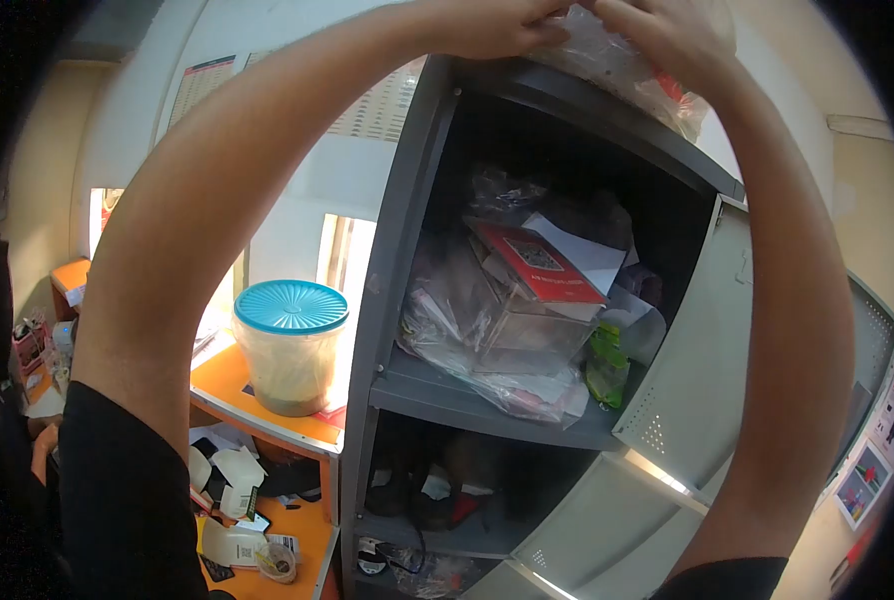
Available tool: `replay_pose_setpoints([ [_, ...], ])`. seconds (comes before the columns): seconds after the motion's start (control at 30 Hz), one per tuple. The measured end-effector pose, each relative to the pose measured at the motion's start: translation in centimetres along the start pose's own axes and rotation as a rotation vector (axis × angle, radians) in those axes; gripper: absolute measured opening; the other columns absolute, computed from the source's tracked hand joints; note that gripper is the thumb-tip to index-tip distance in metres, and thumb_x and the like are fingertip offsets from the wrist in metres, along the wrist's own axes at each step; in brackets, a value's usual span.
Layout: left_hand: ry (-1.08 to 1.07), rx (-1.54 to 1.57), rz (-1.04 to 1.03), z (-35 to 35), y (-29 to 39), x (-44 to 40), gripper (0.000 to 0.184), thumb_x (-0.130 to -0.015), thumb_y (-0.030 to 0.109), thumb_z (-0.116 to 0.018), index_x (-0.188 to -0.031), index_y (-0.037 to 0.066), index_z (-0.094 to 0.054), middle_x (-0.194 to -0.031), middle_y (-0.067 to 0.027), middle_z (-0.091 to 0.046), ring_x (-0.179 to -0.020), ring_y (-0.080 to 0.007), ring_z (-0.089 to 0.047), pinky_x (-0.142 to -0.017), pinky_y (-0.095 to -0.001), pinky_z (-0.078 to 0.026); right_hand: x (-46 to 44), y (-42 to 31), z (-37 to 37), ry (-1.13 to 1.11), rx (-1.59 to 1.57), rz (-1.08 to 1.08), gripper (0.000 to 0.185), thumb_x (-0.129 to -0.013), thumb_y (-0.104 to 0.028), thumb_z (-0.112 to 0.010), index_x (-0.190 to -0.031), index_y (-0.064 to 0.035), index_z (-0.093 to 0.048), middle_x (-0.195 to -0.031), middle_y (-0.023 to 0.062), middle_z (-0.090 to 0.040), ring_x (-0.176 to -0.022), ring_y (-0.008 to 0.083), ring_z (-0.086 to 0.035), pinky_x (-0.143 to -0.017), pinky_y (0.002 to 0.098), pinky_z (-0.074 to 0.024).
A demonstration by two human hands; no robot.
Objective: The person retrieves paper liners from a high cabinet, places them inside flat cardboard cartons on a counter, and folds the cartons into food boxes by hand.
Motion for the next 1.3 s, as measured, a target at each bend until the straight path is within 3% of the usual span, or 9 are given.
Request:
replay_pose_setpoints([
  [0.13,-0.028,-0.087,-0.01,-0.4,-1.1,-1.5,0.031,-0.1,0.026,-0.051,-0.119,0.003,-0.06,-0.125,-0.0292,-0.062,-0.115,-0.0453,-0.061,-0.099,-0.047,-0.046,4.6,-8.0,0.3,-0.027,0.018,-0.022,0.028,-0.092,-0.017,-0.06,-0.113,-0.0003,-0.059,-0.079,0.0081,-0.06,-0.074,0.0226,-0.064,-0.07,0.0417,-0.0564],
  [0.27,0.053,-0.054,-0.106,-0.2,-4.2,-0.8,0.037,-0.1,0.032,-0.051,-0.104,-0.003,-0.064,-0.116,-0.031,-0.064,-0.11,-0.0443,-0.063,-0.095,-0.0475,-0.047,5.8,-9.1,0.9,-0.002,0.598,0.493,0.039,-0.109,-0.032,-0.042,-0.096,-0.0001,-0.06,-0.084,0.0125,-0.051,-0.084,0.0276,-0.052,-0.079,0.0378,-0.0448],
  [0.47,0.007,0.124,0.308,-0.7,-6.7,-1.0,0.042,-0.101,0.034,-0.051,-0.096,-0.004,-0.069,-0.104,-0.0268,-0.069,-0.103,-0.0416,-0.066,-0.086,-0.0482,-0.051,5.6,-7.4,1.9,0.126,0.718,0.297,0.031,-0.106,-0.029,-0.053,-0.104,0.0009,-0.062,-0.084,0.0137,-0.056,-0.081,0.0287,-0.06,-0.079,0.04,-0.0481],
  [0.53,0.194,-0.026,0.163,0.0,-5.9,-2.1,0.039,-0.098,0.033,-0.055,-0.095,-0.002,-0.071,-0.102,-0.0254,-0.07,-0.101,-0.0414,-0.067,-0.086,-0.0478,-0.053,4.5,-8.4,0.8,0.129,0.853,0.307,0.032,-0.104,-0.029,-0.056,-0.115,0.0002,-0.063,-0.089,0.0158,-0.063,-0.077,0.0278,-0.064,-0.076,0.0422,-0.0496],
  [0.6,0.287,-0.16,0.126,0.3,-4.5,-1.8,0.034,-0.095,0.03,-0.059,-0.095,-0.001,-0.073,-0.103,-0.0249,-0.071,-0.099,-0.0414,-0.068,-0.087,-0.0475,-0.054,4.1,-11.8,-0.9,0.137,1.064,0.475,0.025,-0.094,-0.023,-0.063,-0.104,-0.0012,-0.069,-0.086,0.0142,-0.067,-0.075,0.0295,-0.067,-0.073,0.0426,-0.0549],
  [0.73,0.322,-0.353,0.256,0.9,-1.7,-1.0,0.025,-0.088,0.023,-0.065,-0.097,0.002,-0.075,-0.109,-0.0262,-0.069,-0.1,-0.0419,-0.069,-0.088,-0.0478,-0.055,2.2,-14.1,-1.7,-0.072,1.135,-0.056,0.018,-0.086,-0.021,-0.069,-0.09,-0.0053,-0.077,-0.095,0.0147,-0.074,-0.089,0.0334,-0.072,-0.077,0.0434,-0.0584],
  [0.83,0.381,-0.428,0.269,0.6,-1.0,-1.3,0.025,-0.088,0.022,-0.065,-0.099,0.002,-0.075,-0.114,-0.0276,-0.068,-0.101,-0.0431,-0.069,-0.089,-0.0489,-0.055,0.9,-13.3,-2.1,0.015,1.321,0.022,0.016,-0.085,-0.018,-0.068,-0.09,-0.0067,-0.078,-0.1,0.0156,-0.076,-0.097,0.0311,-0.073,-0.08,0.0433,-0.0584],
  [1.03,0.491,-0.113,0.33,0.7,-0.6,-0.1,0.032,-0.094,0.029,-0.058,-0.1,0.002,-0.074,-0.111,-0.0286,-0.068,-0.103,-0.0438,-0.068,-0.09,-0.0502,-0.054,-2.3,-9.0,-1.8,-0.025,1.254,-0.064,0.017,-0.082,-0.016,-0.069,-0.091,-0.0038,-0.077,-0.098,0.0178,-0.075,-0.091,0.0319,-0.073,-0.078,0.0405,-0.0582],
  [1.3,0.526,0.185,0.357,1.5,-2.1,1.1,0.051,-0.097,0.045,-0.057,-0.12,0.0,-0.065,-0.11,-0.0288,-0.069,-0.106,-0.0442,-0.066,-0.09,-0.0496,-0.053,-1.2,-13.1,2.9,0.147,0.389,-0.121,0.024,-0.087,-0.02,-0.068,-0.098,0.0005,-0.073,-0.094,0.0164,-0.074,-0.082,0.0267,-0.07,-0.075,0.0387,-0.0555],
])
Point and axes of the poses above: each hand's wrist, its own x-axis away from the middle knuckle, its own z-axis out of the back of the hand, y = z × x, the point moved 9 cm from there along -x, towards the middle knuckle
